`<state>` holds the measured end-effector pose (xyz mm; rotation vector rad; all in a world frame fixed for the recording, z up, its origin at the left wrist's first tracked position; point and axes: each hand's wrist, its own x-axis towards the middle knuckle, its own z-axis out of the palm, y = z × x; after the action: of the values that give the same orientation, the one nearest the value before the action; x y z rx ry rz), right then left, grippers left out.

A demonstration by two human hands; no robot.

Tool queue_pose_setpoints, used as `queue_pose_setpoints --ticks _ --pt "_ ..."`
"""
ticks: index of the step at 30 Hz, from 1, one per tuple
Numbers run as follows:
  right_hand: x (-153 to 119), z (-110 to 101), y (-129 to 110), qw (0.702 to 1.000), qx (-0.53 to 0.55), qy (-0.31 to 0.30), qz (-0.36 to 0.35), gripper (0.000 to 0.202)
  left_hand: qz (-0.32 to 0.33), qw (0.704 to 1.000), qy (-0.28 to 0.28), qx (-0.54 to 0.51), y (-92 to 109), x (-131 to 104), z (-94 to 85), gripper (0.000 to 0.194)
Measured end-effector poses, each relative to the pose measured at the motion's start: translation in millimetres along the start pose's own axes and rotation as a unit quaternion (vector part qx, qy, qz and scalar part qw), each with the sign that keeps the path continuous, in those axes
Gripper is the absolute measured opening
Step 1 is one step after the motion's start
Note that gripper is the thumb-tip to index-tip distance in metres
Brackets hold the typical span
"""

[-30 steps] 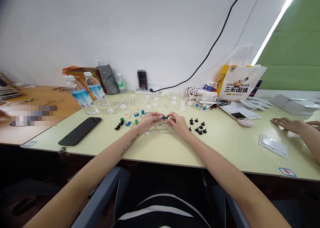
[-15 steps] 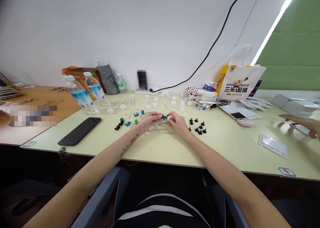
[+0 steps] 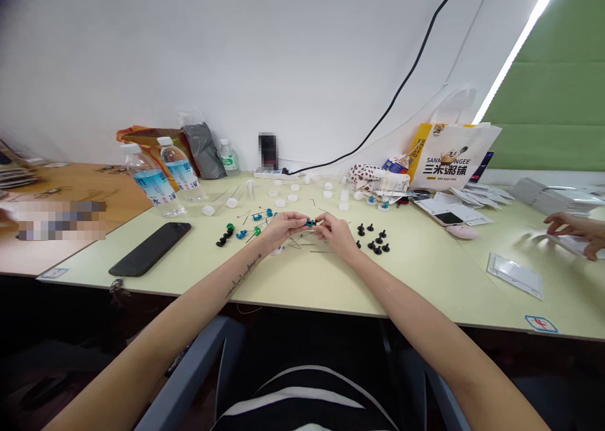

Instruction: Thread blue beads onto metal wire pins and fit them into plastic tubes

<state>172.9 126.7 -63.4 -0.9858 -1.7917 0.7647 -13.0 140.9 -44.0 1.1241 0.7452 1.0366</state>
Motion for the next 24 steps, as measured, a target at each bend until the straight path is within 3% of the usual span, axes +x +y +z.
queue_pose_setpoints --ticks 24 --pt "-0.9 -0.3 -0.7 1.000 -0.006 0.000 -0.007 0.020 -0.004 1.000 0.003 -0.004 1.4 -0.4 1.0 0.017"
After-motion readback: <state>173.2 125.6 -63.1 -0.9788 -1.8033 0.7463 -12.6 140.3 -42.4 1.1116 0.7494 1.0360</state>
